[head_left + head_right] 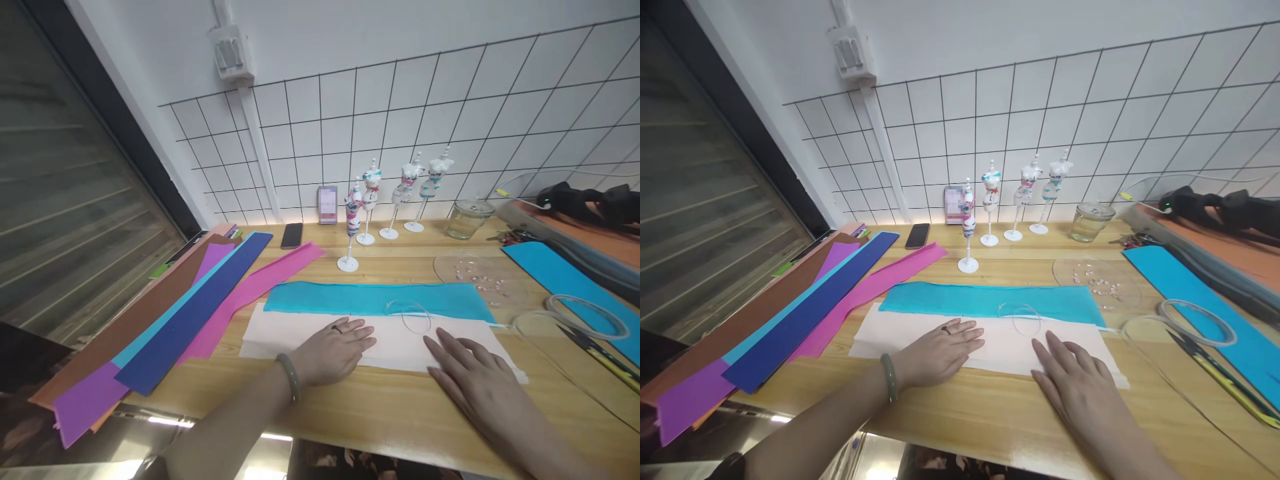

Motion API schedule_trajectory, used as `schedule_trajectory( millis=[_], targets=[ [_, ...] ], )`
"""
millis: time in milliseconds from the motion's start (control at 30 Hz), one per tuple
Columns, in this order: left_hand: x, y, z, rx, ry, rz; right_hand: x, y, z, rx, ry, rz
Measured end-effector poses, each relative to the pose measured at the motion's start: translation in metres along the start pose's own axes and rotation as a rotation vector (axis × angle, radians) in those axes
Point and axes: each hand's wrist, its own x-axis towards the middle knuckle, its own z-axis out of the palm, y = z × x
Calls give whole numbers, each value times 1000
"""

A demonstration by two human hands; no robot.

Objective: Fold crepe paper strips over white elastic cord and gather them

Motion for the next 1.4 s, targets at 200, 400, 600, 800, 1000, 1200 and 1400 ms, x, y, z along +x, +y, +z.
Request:
schedule_trajectory(
  millis=[200,400,600,800,1000,1200,1400],
  targets=[
    [-13,0,-6,46,-1,-8,0,2,0,23,3,1],
    [-41,7,-17,102,21,-12,3,-24,-10,94,29,-75],
    [-46,11,-23,92,39,-174,26,-63,-22,384,4,-179],
    [-69,-1,-35,118,-57,-237,55,-88,-25,568,-66,-135],
    [-109,-21,-43,52,-24,-352,72,-90,-20,704,-165,-149],
    [-143,-35,-42,-210,183,-542,74,-89,-25,803,-233,-59],
    [-158,-41,-40,-355,265,-702,75,-90,-26,730,-252,-39]
  ],
)
